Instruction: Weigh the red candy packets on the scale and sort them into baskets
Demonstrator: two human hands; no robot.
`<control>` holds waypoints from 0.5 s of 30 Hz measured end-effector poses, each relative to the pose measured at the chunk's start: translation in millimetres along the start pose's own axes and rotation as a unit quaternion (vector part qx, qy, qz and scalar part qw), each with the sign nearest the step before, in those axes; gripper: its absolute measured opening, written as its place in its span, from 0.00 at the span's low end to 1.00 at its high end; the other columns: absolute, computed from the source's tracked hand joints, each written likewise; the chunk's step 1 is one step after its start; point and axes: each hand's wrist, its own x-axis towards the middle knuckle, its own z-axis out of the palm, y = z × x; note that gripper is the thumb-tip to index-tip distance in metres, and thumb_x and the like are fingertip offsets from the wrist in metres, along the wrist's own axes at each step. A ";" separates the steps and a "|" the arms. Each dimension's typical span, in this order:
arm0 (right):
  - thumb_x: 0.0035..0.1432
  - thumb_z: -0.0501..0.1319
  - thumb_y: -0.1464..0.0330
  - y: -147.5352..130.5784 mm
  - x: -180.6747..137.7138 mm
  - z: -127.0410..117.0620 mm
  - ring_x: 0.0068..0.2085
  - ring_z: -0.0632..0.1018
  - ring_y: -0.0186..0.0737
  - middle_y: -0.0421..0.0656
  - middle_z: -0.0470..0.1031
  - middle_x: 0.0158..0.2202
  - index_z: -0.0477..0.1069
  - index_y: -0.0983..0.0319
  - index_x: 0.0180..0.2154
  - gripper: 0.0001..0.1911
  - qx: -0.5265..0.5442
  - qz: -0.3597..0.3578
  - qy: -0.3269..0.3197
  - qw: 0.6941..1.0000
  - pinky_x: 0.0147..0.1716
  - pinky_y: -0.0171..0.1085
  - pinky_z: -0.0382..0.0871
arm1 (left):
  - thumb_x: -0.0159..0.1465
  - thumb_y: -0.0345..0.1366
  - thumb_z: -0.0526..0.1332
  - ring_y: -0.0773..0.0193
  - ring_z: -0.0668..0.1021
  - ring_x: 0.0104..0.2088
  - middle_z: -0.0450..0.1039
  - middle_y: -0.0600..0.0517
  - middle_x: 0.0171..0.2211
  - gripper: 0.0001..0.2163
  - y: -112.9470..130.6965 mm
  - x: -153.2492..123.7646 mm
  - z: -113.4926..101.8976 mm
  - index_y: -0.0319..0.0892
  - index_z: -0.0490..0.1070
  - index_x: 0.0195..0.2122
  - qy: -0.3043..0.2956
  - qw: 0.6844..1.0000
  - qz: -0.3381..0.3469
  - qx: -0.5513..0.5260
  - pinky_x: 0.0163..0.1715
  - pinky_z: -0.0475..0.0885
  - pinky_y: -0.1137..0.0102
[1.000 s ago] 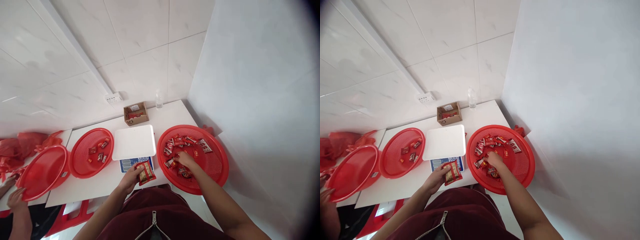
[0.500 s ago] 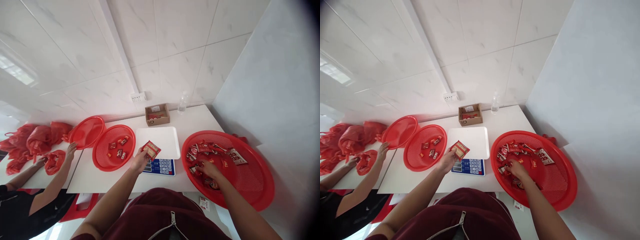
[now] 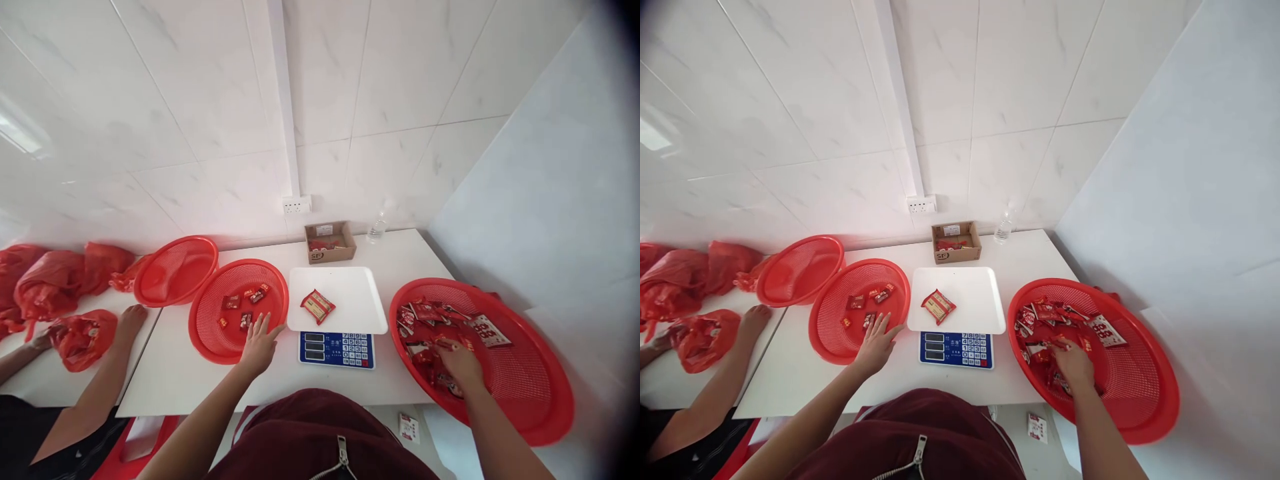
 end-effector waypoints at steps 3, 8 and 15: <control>0.44 0.62 0.62 -29.1 -16.0 -10.6 0.39 0.78 0.50 0.50 0.78 0.39 0.73 0.60 0.35 0.14 0.147 0.046 0.040 0.987 0.38 0.45 0.71 | 0.62 0.28 0.53 0.49 0.48 0.66 0.48 0.47 0.66 0.22 -1.3 -5.5 -2.4 0.52 0.64 0.56 -0.009 1.000 0.005 -0.004 0.62 0.47 0.52; 0.42 0.67 0.59 -111.8 -51.7 20.1 0.35 0.79 0.43 0.44 0.79 0.35 0.73 0.58 0.37 0.18 0.339 0.018 -0.153 0.928 0.31 0.38 0.73 | 0.63 0.30 0.51 0.54 0.66 0.58 0.63 0.46 0.59 0.18 0.9 -13.4 -13.7 0.47 0.64 0.54 -0.060 0.997 0.005 -0.038 0.56 0.61 0.59; 0.47 0.64 0.57 -151.5 -62.0 61.3 0.53 0.73 0.45 0.49 0.70 0.55 0.68 0.57 0.49 0.26 0.324 -0.072 -0.216 0.918 0.48 0.42 0.70 | 0.64 0.35 0.48 0.58 0.76 0.45 0.70 0.48 0.49 0.13 -8.5 -28.7 -26.4 0.48 0.66 0.47 -0.126 0.991 -0.015 -0.047 0.38 0.70 0.65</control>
